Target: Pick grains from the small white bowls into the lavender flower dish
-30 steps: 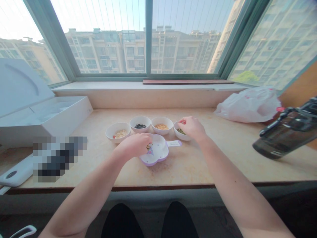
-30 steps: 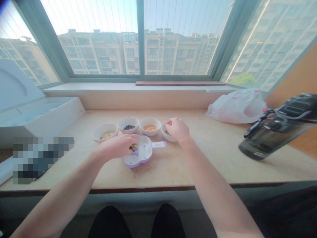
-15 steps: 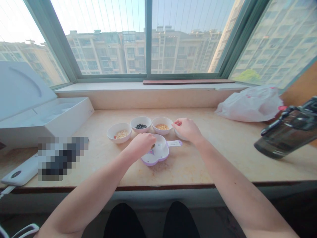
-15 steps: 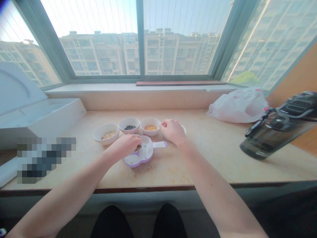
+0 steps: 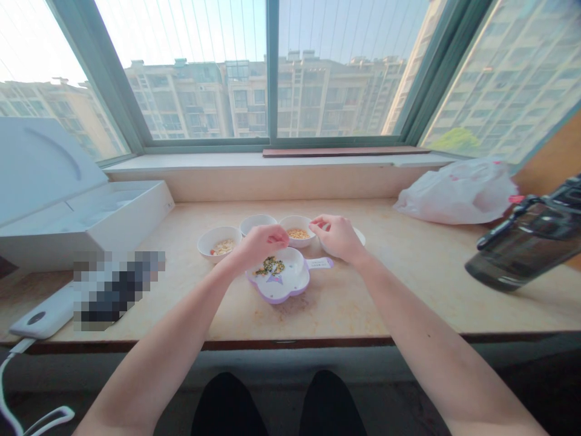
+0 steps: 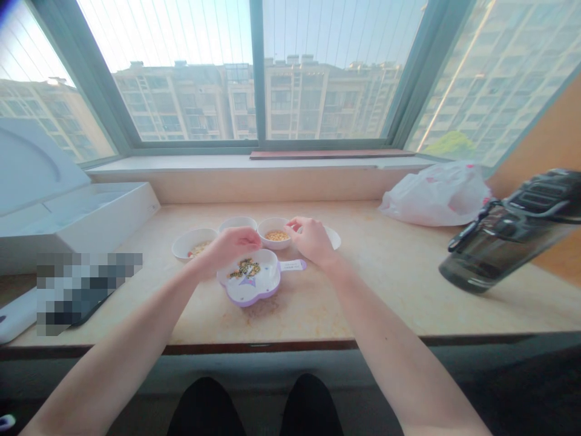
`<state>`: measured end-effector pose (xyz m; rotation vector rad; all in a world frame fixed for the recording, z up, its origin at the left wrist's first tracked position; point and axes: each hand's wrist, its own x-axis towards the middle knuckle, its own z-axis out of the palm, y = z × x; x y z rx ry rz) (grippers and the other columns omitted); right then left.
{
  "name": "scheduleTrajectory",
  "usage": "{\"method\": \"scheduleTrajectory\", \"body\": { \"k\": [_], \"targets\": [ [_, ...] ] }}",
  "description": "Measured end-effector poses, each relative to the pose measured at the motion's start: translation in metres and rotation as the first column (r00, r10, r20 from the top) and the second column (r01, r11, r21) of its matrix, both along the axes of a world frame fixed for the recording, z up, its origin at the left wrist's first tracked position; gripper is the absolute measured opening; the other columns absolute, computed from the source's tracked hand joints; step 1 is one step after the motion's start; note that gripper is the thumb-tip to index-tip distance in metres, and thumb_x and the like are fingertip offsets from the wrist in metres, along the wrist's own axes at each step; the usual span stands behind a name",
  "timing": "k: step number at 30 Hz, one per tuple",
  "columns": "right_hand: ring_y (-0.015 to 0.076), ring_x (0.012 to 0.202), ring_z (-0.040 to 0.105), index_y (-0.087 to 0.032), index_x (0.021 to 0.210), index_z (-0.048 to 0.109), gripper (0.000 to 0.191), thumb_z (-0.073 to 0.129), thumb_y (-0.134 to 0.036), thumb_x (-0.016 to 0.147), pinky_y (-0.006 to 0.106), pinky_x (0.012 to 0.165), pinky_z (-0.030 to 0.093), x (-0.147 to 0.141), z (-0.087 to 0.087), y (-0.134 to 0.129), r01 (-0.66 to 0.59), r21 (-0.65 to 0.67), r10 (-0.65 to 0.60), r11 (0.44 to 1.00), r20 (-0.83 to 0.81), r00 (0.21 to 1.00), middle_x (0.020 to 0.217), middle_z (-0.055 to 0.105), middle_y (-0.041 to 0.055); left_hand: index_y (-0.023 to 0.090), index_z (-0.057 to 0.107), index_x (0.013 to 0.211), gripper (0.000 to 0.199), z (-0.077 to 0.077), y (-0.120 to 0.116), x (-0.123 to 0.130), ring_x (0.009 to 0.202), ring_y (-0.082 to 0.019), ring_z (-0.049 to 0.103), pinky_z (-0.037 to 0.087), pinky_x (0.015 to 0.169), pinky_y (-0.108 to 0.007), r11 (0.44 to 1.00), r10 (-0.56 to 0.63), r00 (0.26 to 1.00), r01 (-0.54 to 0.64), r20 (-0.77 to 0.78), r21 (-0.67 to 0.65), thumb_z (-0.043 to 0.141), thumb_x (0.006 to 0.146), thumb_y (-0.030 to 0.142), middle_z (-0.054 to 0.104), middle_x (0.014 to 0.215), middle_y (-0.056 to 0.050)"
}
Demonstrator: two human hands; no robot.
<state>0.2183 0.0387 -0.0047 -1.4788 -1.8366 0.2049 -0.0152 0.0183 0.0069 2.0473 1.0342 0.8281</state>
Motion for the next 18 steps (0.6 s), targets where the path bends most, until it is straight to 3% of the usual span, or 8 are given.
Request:
{"method": "scheduleTrajectory", "body": {
  "k": [3,7,12,18],
  "targets": [
    [0.0177,0.071,0.064,-0.018,0.09,0.077,0.021,0.063,-0.033,0.087,0.031,0.07,0.049,-0.006,0.003,-0.006,-0.11,0.006,0.11,0.994,-0.133,0.985,0.088,0.077,0.0072,0.015,0.064,0.09,0.016,0.002,-0.001,0.003,0.079,-0.013,0.064,0.05,0.082,-0.029,0.97,0.006,0.933,0.081,0.359,-0.229,0.071,0.082,0.026,0.068,0.081,-0.002],
    [0.0155,0.071,0.063,-0.018,0.093,0.076,0.025,0.066,-0.04,0.086,0.029,0.066,0.048,-0.012,0.006,-0.014,-0.317,-0.05,0.281,0.947,-0.349,0.894,0.091,0.076,0.0064,0.014,0.061,0.091,0.029,0.004,-0.005,0.007,0.078,-0.01,0.064,0.05,0.086,-0.028,0.892,0.074,0.799,0.214,0.597,-0.398,0.081,0.075,0.025,0.065,0.079,0.0],
    [0.011,0.058,0.058,-0.019,0.102,0.073,0.038,0.079,-0.046,0.076,0.024,0.053,0.043,-0.016,0.007,-0.022,-0.532,-0.112,0.409,0.839,-0.514,0.754,0.08,0.069,0.0002,0.014,0.059,0.09,0.034,0.0,-0.004,0.011,0.078,-0.01,0.065,0.05,0.087,-0.028,0.866,0.133,0.754,0.227,0.644,-0.445,0.086,0.07,0.023,0.065,0.081,0.0],
    [0.0109,0.055,0.058,-0.02,0.092,0.073,0.037,0.084,-0.048,0.071,0.023,0.049,0.044,-0.022,0.003,-0.025,-0.546,-0.154,0.387,0.823,-0.55,0.74,0.073,0.066,-0.001,0.014,0.059,0.084,0.034,-0.006,-0.005,0.016,0.084,-0.012,0.068,0.052,0.09,-0.031,0.871,0.117,0.795,0.206,0.595,-0.446,0.086,0.07,0.028,0.068,0.086,-0.002]
  ]
}}
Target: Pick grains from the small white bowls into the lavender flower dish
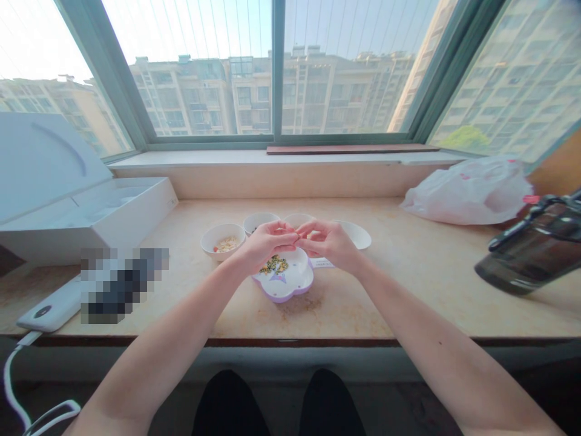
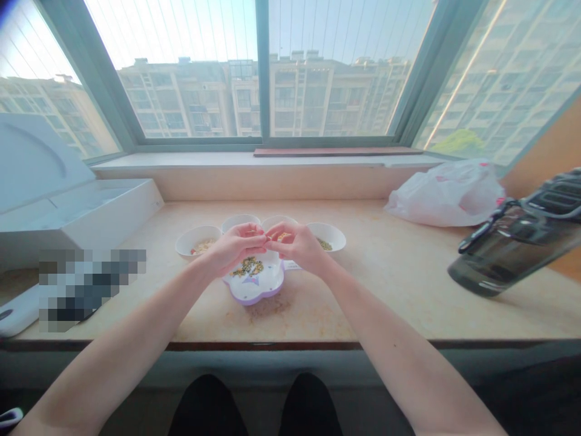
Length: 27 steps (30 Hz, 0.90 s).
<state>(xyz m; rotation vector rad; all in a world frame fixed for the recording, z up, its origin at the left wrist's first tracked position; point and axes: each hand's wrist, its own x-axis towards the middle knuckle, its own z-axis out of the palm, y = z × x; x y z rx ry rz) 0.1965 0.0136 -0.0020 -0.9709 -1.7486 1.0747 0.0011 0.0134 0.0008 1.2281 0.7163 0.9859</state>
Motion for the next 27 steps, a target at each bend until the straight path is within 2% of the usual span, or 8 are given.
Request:
{"method": "scheduleTrajectory", "body": {
  "k": [8,11,14,15,17,21,24,27],
  "targets": [
    [0.0112,0.049,0.049,-0.019,0.083,0.076,0.034,0.077,-0.052,0.077,0.026,0.049,0.038,0.001,-0.011,0.005,0.066,0.097,-0.078,0.993,0.121,0.99,0.056,0.06,-0.0019,0.014,0.064,0.091,0.03,-0.006,0.002,0.001,0.081,-0.017,0.071,0.056,0.082,-0.033,0.966,0.146,0.967,-0.094,-0.208,0.239,0.079,0.078,0.037,0.072,0.083,-0.006],
    [0.0121,0.052,0.051,-0.02,0.088,0.076,0.031,0.073,-0.05,0.082,0.026,0.051,0.038,0.002,-0.009,0.005,0.071,0.162,-0.099,0.984,0.17,0.981,0.057,0.06,-0.002,0.016,0.066,0.101,0.02,-0.003,0.001,-0.003,0.083,-0.019,0.072,0.056,0.08,-0.032,0.913,0.246,0.879,-0.068,-0.409,0.403,0.066,0.088,0.031,0.074,0.085,-0.006],
    [0.0131,0.054,0.054,-0.02,0.091,0.074,0.032,0.065,-0.051,0.087,0.027,0.054,0.04,0.004,-0.005,0.006,0.115,0.193,-0.148,0.974,0.169,0.974,0.061,0.061,-0.0016,0.02,0.07,0.101,0.018,0.006,-0.003,-0.008,0.089,-0.022,0.071,0.053,0.083,-0.033,0.805,0.394,0.598,0.143,-0.698,0.576,0.055,0.091,0.022,0.075,0.089,-0.006],
    [0.0129,0.055,0.055,-0.02,0.091,0.072,0.034,0.063,-0.053,0.089,0.027,0.054,0.04,0.006,-0.004,0.008,0.136,0.196,-0.165,0.971,0.142,0.976,0.063,0.062,-0.0014,0.02,0.071,0.096,0.02,0.009,-0.005,-0.009,0.091,-0.022,0.07,0.052,0.083,-0.033,0.773,0.411,0.494,0.257,-0.766,0.58,0.051,0.091,0.017,0.074,0.089,-0.006],
    [0.0115,0.054,0.053,-0.02,0.093,0.069,0.037,0.06,-0.056,0.09,0.026,0.053,0.04,0.01,-0.002,0.012,0.182,0.192,-0.194,0.964,0.042,0.98,0.07,0.064,-0.0007,0.019,0.071,0.089,0.022,0.013,-0.01,-0.011,0.092,-0.022,0.069,0.051,0.083,-0.031,0.704,0.405,0.377,0.453,-0.833,0.547,0.051,0.087,0.012,0.074,0.093,-0.007],
    [0.0085,0.053,0.047,-0.021,0.094,0.065,0.04,0.066,-0.06,0.085,0.024,0.051,0.038,0.017,0.004,0.018,0.189,0.078,-0.171,0.979,-0.194,0.966,0.077,0.063,-0.0014,0.019,0.07,0.084,0.018,0.011,-0.014,-0.012,0.09,-0.022,0.069,0.05,0.079,-0.029,0.629,0.359,0.306,0.619,-0.882,0.471,0.055,0.08,0.009,0.074,0.099,-0.007],
    [0.0076,0.054,0.046,-0.021,0.093,0.066,0.038,0.076,-0.054,0.078,0.023,0.051,0.037,0.021,0.008,0.017,0.036,-0.11,-0.069,0.993,-0.311,0.948,0.077,0.061,-0.0025,0.019,0.069,0.083,0.017,0.007,-0.014,-0.012,0.098,-0.023,0.069,0.05,0.08,-0.029,0.613,0.341,0.292,0.652,-0.894,0.446,0.056,0.078,0.009,0.073,0.109,-0.007],
    [0.0069,0.055,0.045,-0.02,0.093,0.068,0.034,0.08,-0.047,0.077,0.022,0.051,0.035,0.023,0.01,0.013,-0.134,-0.251,0.037,0.959,-0.357,0.933,0.076,0.06,-0.0026,0.019,0.067,0.077,0.016,0.005,-0.013,-0.011,0.103,-0.024,0.067,0.05,0.083,-0.03,0.604,0.329,0.28,0.672,-0.902,0.429,0.057,0.074,0.008,0.073,0.108,-0.007]
  ]
}}
